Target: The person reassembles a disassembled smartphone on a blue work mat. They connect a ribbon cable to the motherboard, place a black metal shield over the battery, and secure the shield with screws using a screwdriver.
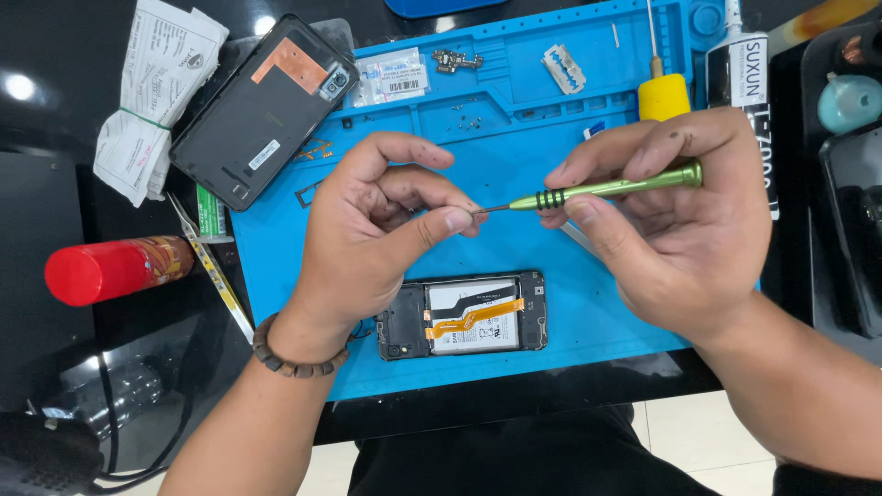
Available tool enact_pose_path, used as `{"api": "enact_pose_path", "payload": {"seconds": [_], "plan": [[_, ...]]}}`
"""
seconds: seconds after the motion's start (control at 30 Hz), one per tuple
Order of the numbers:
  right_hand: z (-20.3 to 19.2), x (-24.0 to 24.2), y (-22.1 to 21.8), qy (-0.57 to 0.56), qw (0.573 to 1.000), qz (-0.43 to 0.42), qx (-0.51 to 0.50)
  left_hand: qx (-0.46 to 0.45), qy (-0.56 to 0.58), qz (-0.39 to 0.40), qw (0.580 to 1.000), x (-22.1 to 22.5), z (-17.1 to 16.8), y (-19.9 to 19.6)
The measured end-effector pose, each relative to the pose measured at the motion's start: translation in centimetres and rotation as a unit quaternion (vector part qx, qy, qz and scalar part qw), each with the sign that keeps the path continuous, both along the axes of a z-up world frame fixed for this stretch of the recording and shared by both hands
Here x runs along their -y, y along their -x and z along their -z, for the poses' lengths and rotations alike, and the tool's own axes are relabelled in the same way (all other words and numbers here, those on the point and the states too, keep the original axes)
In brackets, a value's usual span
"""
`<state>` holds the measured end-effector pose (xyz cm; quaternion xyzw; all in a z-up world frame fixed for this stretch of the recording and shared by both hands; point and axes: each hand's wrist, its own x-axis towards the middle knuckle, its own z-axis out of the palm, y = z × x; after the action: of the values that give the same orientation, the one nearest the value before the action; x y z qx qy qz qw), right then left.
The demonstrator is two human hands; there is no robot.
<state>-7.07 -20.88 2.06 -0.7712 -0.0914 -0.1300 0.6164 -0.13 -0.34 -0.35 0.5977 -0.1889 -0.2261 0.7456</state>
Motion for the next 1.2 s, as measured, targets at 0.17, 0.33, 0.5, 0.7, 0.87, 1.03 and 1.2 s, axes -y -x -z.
{"api": "enact_pose_path", "payload": {"seconds": [0.17, 0.33, 0.5, 0.7, 0.87, 1.03, 1.2], "plan": [[-0.1, -0.1, 0.1, 0.019, 1.000, 0.003, 0.001, 0.003, 0.009, -0.005, 1.000, 0.0, 0.0, 0.0], [-0.2, -0.2, 0.1, 0.015, 1.000, 0.006, -0.004, 0.006, 0.010, -0.007, 1.000, 0.0, 0.0, 0.1], [0.3, 0.0, 0.4, 0.076, 0.996, 0.027, 0.028, 0.046, -0.057, -0.020, 0.997, 0.0, -0.4, 0.3], [1.2, 1.3, 0.7, 0.204, 0.973, 0.016, 0.107, 0.119, -0.098, -0.038, 0.987, 0.4, -0.6, 1.0], [0.4, 1.2, 0.4, 0.183, 0.981, -0.011, 0.070, 0.165, -0.119, -0.032, 0.978, 0.7, -0.4, 1.4], [0.3, 0.9, 0.5, 0.186, 0.982, 0.026, 0.037, 0.226, -0.156, -0.040, 0.961, 0.9, 0.0, 1.8], [0.1, 0.8, 0.4, 0.185, 0.982, 0.038, 0.020, 0.241, -0.160, -0.022, 0.957, 0.8, 0.4, 2.0]]}}
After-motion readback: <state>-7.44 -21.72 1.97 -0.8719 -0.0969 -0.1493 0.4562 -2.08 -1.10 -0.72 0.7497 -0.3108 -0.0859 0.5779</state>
